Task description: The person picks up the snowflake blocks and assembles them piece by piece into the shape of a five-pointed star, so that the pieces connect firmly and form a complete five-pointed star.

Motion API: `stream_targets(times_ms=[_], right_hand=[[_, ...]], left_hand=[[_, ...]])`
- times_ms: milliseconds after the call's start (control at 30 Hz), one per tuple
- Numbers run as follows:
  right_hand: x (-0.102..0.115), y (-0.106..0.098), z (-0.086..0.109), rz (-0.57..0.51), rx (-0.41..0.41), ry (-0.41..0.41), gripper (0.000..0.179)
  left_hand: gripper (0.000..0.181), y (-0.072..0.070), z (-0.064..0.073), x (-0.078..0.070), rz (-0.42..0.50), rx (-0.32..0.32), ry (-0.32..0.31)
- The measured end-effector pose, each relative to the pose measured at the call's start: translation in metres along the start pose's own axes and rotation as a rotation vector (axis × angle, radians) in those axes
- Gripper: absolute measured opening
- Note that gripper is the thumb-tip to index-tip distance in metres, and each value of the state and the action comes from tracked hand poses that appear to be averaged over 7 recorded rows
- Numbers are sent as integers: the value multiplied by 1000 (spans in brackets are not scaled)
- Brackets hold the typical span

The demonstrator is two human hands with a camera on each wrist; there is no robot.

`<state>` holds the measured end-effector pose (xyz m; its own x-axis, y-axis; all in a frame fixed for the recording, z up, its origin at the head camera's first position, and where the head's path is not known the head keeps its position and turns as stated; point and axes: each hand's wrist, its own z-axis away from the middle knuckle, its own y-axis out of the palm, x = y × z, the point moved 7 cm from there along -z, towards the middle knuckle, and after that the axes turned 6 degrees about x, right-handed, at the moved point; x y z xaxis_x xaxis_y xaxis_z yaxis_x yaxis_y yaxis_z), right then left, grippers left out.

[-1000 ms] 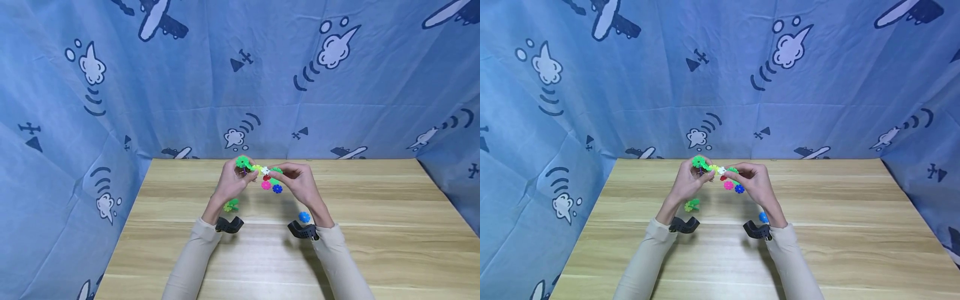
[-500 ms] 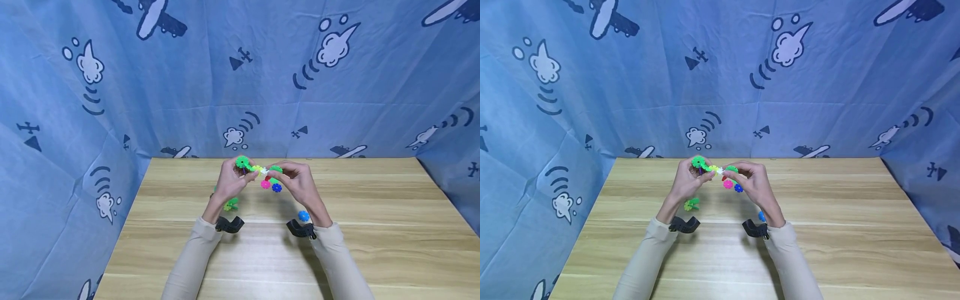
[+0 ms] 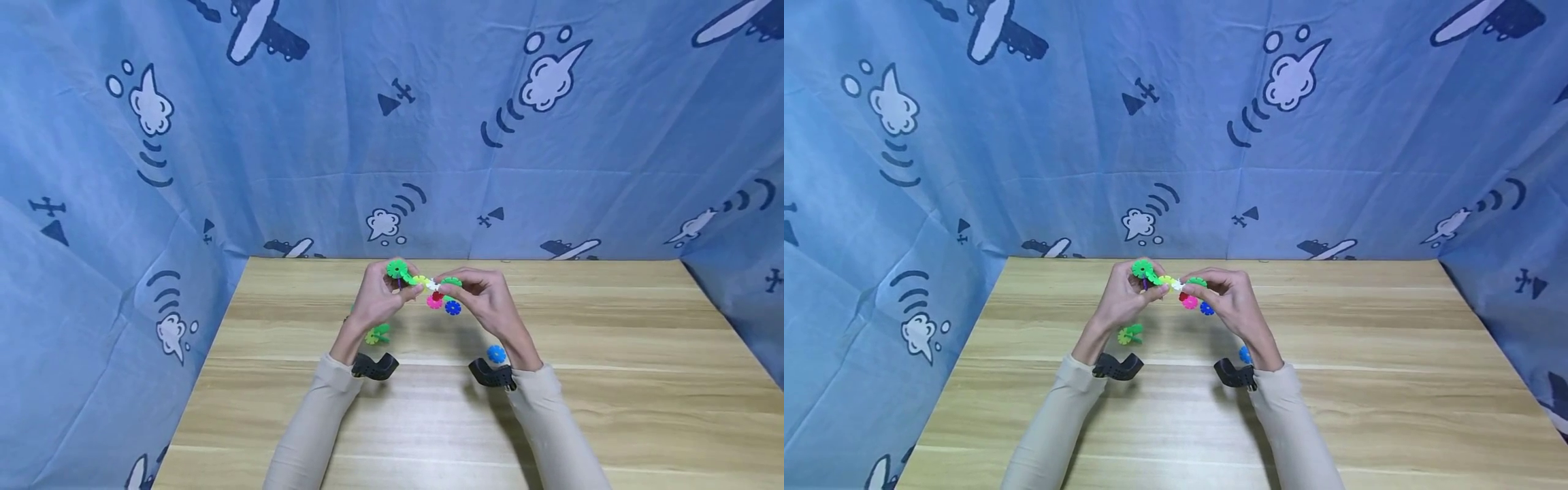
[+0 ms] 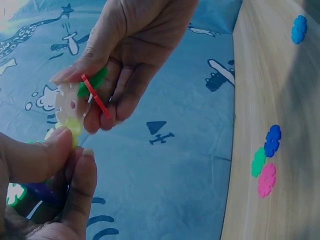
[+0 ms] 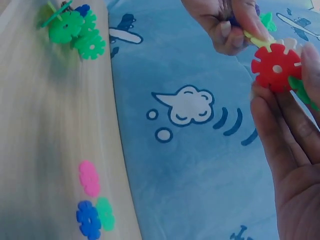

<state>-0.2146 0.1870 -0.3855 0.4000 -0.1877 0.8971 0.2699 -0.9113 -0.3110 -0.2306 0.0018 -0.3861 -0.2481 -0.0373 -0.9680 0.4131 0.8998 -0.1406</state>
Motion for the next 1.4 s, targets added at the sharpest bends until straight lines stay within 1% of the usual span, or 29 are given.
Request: stream_targets(times_ms=[133, 233, 367, 533, 633, 767, 867, 967, 1100, 1167, 1300, 1400], right_hand=[[-2, -1, 1, -32, 10, 3, 11], [-3, -1, 0, -45, 12, 6, 12], [-2, -1, 0, -25, 10, -3, 11], [-1, 1, 0, -6, 35, 8, 11], [-3, 2, 0, -5, 27, 19, 11], [-1, 0, 1, -7, -8, -7, 10], [1, 0, 1, 5, -12, -34, 9], [3, 0, 1, 7, -5, -49, 8], [6, -2, 3, 27, 5, -56, 9], [11, -3, 4, 70, 11, -79, 10], [29, -7, 5, 206, 8, -162, 20], [40, -11, 6, 274, -17, -202, 28]], left_hand=[[15, 2, 0, 0, -2, 18, 5], [14, 3, -1, -1, -2, 11, 7], [13, 2, 0, 0, -18, -11, 7], [10, 0, 1, 1, -55, 17, 19], [11, 1, 0, 1, -62, 11, 24], [14, 1, 0, 0, -71, -27, 16], [14, 2, 0, -1, -112, -42, 11], [14, 3, 0, -1, -122, -33, 12], [15, 5, 0, -2, -83, -9, 24], [15, 6, 1, -4, -83, -3, 49], [17, 6, 3, -14, -101, -16, 147], [22, 5, 3, -20, -95, -31, 218]])
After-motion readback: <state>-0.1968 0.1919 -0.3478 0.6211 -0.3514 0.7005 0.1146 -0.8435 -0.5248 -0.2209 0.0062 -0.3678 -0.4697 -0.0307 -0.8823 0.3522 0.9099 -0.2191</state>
